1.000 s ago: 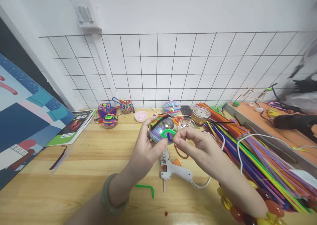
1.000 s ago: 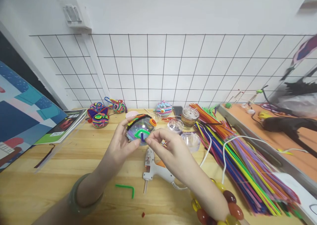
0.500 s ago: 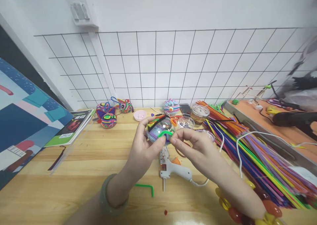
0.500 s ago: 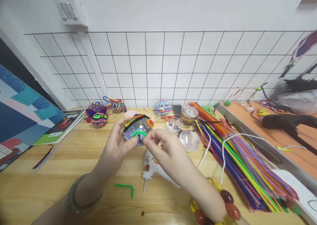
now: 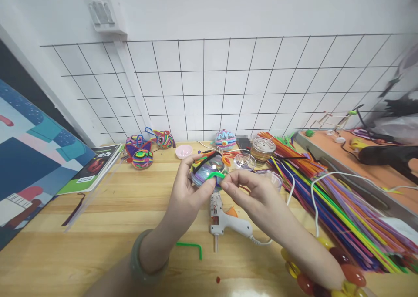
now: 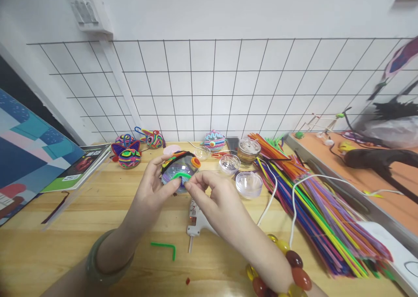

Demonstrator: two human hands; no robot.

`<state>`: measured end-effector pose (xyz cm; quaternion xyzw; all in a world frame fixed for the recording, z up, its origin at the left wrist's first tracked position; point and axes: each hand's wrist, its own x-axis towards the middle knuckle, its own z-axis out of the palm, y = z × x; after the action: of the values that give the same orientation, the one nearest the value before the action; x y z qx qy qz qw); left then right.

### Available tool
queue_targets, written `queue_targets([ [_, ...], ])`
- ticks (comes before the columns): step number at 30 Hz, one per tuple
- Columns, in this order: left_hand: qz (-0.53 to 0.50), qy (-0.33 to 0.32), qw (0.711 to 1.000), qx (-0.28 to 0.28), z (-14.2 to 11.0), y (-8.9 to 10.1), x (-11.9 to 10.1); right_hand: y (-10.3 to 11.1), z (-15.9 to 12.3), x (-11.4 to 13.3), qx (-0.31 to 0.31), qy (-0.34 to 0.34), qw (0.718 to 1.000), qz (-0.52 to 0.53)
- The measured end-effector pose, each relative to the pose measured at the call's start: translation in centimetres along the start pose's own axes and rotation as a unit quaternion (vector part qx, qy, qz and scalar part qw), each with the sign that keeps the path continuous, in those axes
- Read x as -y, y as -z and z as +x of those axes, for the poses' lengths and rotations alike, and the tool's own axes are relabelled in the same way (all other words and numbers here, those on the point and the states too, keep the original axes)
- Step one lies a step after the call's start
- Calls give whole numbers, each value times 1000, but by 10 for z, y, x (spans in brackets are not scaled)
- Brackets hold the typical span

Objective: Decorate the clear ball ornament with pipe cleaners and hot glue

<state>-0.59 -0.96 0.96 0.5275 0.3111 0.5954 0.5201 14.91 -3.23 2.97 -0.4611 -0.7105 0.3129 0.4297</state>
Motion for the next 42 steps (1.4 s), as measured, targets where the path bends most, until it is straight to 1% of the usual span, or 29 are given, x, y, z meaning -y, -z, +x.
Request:
queue_targets([
  [12, 3, 4, 1000, -11, 1, 1, 3, 0, 0, 0, 2, 15, 1000, -10],
  [20, 4, 17, 1000, -14, 0, 0, -1, 1, 1, -1, -7, 26, 1000, -3],
  [26, -2, 12, 1000, -19, 1, 1, 0, 2, 1, -1, -12, 32, 999, -16],
  [35, -13, 23, 1000, 7, 1, 7, 4, 10, 1, 3, -8, 36, 998, -52],
  [39, -19, 35, 999, 5, 1, 5, 2, 11, 0, 5, -8, 23, 998, -61],
  [42, -23, 43, 999, 1, 1, 4, 0, 10, -1, 4, -10, 28, 998, -61],
])
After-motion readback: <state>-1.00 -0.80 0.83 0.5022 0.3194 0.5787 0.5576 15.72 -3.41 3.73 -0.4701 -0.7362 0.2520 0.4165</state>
